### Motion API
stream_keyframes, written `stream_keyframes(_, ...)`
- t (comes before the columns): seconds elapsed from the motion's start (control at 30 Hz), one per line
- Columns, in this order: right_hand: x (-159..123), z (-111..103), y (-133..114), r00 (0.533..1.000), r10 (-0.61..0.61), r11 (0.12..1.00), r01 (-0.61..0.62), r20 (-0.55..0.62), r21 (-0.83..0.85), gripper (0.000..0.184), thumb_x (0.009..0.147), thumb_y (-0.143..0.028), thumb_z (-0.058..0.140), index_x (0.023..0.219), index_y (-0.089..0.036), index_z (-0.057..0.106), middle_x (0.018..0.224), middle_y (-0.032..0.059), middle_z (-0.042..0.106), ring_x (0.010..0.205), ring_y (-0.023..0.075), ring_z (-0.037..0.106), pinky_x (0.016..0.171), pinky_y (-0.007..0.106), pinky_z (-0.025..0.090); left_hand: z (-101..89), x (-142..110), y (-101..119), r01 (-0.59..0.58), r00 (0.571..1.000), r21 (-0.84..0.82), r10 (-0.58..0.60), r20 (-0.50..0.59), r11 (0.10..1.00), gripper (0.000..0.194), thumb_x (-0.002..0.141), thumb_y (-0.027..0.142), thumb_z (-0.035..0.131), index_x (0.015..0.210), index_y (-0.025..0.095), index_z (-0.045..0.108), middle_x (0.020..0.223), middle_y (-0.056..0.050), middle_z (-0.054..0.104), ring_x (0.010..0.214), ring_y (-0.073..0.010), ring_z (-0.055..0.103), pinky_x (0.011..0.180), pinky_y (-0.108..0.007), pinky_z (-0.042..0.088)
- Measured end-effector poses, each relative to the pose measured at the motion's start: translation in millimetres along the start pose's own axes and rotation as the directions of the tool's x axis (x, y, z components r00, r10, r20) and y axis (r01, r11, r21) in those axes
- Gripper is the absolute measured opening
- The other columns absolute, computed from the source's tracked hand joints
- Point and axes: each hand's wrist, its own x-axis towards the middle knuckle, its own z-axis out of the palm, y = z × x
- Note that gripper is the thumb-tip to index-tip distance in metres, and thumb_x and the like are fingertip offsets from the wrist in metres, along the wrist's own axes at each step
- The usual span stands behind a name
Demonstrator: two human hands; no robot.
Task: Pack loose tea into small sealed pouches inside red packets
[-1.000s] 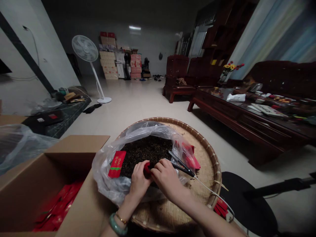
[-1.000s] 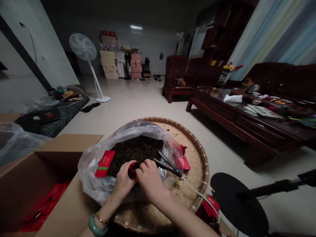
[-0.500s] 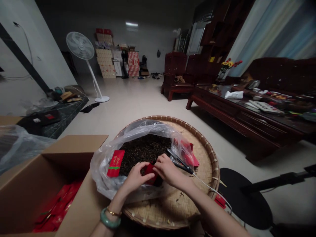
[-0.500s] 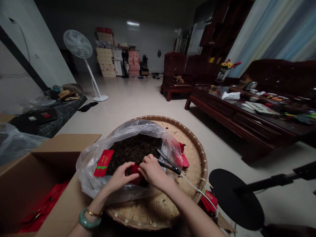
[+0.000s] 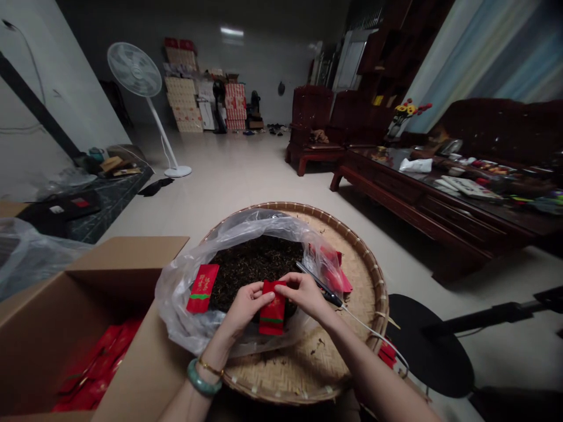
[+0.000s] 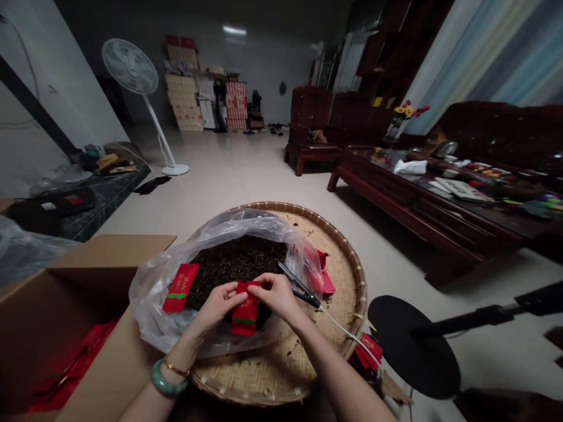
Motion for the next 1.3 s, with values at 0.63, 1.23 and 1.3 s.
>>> stream_keyframes(0.63, 1, 8, 10, 0.984, -0.155, 0.982, 0.143, -0.090, -0.126, 0.015, 0.072, -0.029, 0.067, 0.065, -0.017, 0.070, 0.063, 0.0008, 0.063, 0.058, 0.0118, 0.056, 0.054, 0.022, 0.041, 9.1, 1, -13, 0.119, 0.993, -0.105, -0.118, 0.020, 0.987, 0.047, 0.052, 0.033, 0.082, 0.088, 0.010, 0.062, 0.071, -0.004, 0.070, 0.061, -0.0162, 0.065, 0.058, -0.023, 0.048)
stream_keyframes(1.23, -4, -58, 52, 0.968, -0.155, 0.729, -0.021, -0.195, -0.684, 0.046, 0.077, -0.031, 0.059, 0.120, -0.016, 0.053, 0.109, 0.0126, 0.062, 0.098, 0.0260, 0.059, 0.084, 0.037, 0.045, 8.5, 2, -12, 0.158, 0.976, -0.197, -0.184, -0.119, 0.968, 0.048, 0.048, 0.031, 0.084, 0.085, 0.008, 0.065, 0.088, -0.014, 0.072, 0.065, -0.0185, 0.068, 0.054, -0.024, 0.051)
stream_keyframes(1.3, -6, -62, 38, 0.978, -0.154, 0.842, 0.056, -0.139, -0.537, 0.047, 0.077, -0.036, 0.061, 0.119, -0.016, 0.056, 0.115, 0.0115, 0.062, 0.102, 0.0258, 0.058, 0.087, 0.038, 0.045, 7.5, 3, -12, 0.154, 0.979, -0.166, -0.173, -0.108, 0.974, 0.046, 0.048, 0.030, 0.084, 0.084, 0.008, 0.065, 0.086, -0.013, 0.072, 0.064, -0.0183, 0.068, 0.055, -0.024, 0.051)
